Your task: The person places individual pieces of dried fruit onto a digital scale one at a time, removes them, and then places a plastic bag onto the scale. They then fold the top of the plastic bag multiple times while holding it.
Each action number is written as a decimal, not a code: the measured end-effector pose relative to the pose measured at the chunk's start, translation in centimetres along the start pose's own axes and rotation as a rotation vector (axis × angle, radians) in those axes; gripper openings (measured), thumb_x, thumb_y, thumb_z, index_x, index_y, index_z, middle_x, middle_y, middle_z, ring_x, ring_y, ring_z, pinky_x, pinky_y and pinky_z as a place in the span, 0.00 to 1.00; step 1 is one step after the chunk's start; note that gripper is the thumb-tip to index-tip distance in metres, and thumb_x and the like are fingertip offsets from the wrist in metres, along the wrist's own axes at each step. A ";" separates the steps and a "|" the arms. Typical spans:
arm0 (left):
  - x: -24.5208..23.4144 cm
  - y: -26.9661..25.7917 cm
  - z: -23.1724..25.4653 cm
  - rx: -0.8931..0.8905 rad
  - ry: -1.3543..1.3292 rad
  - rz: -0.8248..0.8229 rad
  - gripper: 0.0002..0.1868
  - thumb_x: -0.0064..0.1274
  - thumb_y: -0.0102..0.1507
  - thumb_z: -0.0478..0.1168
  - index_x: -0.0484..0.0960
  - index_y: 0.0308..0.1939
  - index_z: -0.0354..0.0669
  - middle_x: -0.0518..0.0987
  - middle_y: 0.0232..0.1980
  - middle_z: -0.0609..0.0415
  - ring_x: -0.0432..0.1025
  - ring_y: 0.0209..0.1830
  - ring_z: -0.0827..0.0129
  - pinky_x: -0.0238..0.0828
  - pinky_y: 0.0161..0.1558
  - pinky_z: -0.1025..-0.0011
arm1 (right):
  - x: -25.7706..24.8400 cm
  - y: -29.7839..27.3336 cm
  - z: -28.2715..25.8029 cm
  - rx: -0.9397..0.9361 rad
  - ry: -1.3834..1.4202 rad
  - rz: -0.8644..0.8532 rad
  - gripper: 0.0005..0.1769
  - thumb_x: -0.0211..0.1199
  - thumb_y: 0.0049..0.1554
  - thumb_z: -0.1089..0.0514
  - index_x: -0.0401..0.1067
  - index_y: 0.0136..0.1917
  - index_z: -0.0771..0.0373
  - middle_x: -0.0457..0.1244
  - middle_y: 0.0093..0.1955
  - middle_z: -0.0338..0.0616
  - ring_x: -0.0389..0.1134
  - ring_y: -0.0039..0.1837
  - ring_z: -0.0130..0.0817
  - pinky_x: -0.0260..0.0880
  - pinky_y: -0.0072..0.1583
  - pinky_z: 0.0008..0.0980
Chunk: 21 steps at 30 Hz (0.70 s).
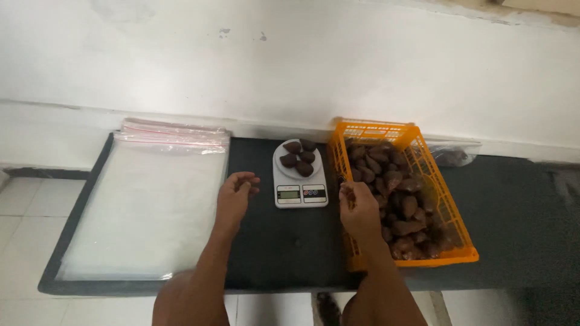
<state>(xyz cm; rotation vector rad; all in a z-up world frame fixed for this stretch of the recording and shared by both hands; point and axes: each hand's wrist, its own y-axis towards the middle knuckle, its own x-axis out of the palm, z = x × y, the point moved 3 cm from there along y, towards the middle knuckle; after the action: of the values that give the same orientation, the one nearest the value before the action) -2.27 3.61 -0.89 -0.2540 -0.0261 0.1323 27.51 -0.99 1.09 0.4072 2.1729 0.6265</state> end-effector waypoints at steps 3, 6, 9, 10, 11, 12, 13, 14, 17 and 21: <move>-2.0 -0.7 0.5 0.010 0.080 0.038 0.14 0.44 0.70 0.29 0.81 0.57 0.40 0.82 0.55 0.41 0.79 0.53 0.54 0.75 0.55 0.60 | 0.3 -0.4 0.9 -0.008 -0.015 -0.029 0.10 0.67 0.57 0.66 0.73 0.53 0.60 0.66 0.42 0.41 0.71 0.44 0.36 0.77 0.43 0.32; -5.0 0.7 -1.7 0.143 0.542 0.065 0.15 0.52 0.68 0.40 0.80 0.57 0.40 0.82 0.55 0.37 0.78 0.56 0.43 0.75 0.54 0.49 | 0.5 -0.5 1.4 0.084 -0.003 -0.182 0.06 0.65 0.61 0.61 0.73 0.53 0.59 0.66 0.43 0.41 0.72 0.46 0.36 0.77 0.47 0.35; -8.1 3.0 -5.5 0.135 0.974 0.103 0.15 0.53 0.67 0.44 0.82 0.54 0.44 0.84 0.50 0.45 0.80 0.52 0.51 0.79 0.49 0.56 | 0.2 -0.5 1.0 0.103 0.027 -0.199 0.06 0.65 0.60 0.62 0.75 0.52 0.60 0.67 0.44 0.42 0.72 0.48 0.39 0.77 0.48 0.35; -9.0 4.1 -6.6 0.130 0.976 0.106 0.15 0.53 0.67 0.44 0.82 0.54 0.44 0.84 0.50 0.45 0.80 0.52 0.51 0.79 0.49 0.56 | 0.2 -0.6 1.2 0.103 0.030 -0.203 0.06 0.65 0.60 0.62 0.75 0.52 0.60 0.67 0.44 0.42 0.72 0.48 0.39 0.77 0.48 0.35; -10.0 5.1 -7.9 0.080 1.060 0.103 0.18 0.55 0.65 0.47 0.82 0.55 0.44 0.84 0.50 0.45 0.80 0.52 0.51 0.80 0.49 0.55 | 0.3 -0.7 1.3 0.089 0.006 -0.209 0.06 0.66 0.60 0.61 0.75 0.52 0.60 0.67 0.45 0.42 0.72 0.49 0.39 0.76 0.49 0.36; -11.1 6.2 -9.1 0.030 1.144 0.099 0.21 0.57 0.63 0.51 0.82 0.55 0.45 0.83 0.51 0.45 0.80 0.53 0.51 0.81 0.49 0.55 | 0.4 -0.7 1.3 0.074 -0.018 -0.213 0.06 0.66 0.60 0.60 0.75 0.52 0.59 0.67 0.46 0.41 0.72 0.51 0.39 0.76 0.51 0.36; -11.2 6.0 -8.9 0.026 1.146 0.103 0.21 0.57 0.63 0.51 0.82 0.55 0.45 0.83 0.51 0.45 0.80 0.53 0.51 0.81 0.49 0.55 | 0.5 -0.7 1.4 0.073 -0.014 -0.216 0.06 0.66 0.60 0.60 0.75 0.52 0.59 0.67 0.46 0.41 0.72 0.51 0.39 0.76 0.51 0.36; -11.2 5.9 -8.8 0.007 1.189 0.098 0.23 0.59 0.62 0.52 0.82 0.55 0.42 0.82 0.51 0.42 0.79 0.54 0.47 0.80 0.50 0.52 | 0.5 -0.6 1.5 0.079 -0.015 -0.218 0.06 0.66 0.61 0.60 0.75 0.52 0.60 0.67 0.46 0.42 0.72 0.51 0.40 0.76 0.51 0.37; -10.6 4.4 -6.8 -0.020 1.225 0.068 0.28 0.62 0.60 0.54 0.81 0.54 0.35 0.79 0.52 0.36 0.75 0.58 0.40 0.79 0.52 0.46 | 0.6 -0.3 1.2 0.081 -0.023 -0.225 0.06 0.65 0.61 0.60 0.75 0.52 0.60 0.67 0.45 0.43 0.73 0.51 0.41 0.76 0.51 0.36; -9.9 5.5 -8.7 -0.031 1.298 0.006 0.31 0.63 0.59 0.54 0.76 0.55 0.32 0.73 0.54 0.37 0.70 0.62 0.38 0.78 0.54 0.44 | 1.1 -0.7 1.6 0.072 -0.108 -0.239 0.06 0.66 0.60 0.57 0.75 0.52 0.54 0.67 0.45 0.37 0.73 0.50 0.36 0.75 0.51 0.34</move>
<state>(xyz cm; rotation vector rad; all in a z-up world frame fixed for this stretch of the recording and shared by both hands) -12.43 5.41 -10.77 -0.3326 1.2617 -0.0462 28.01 -0.51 -0.86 0.2089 2.1041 0.3857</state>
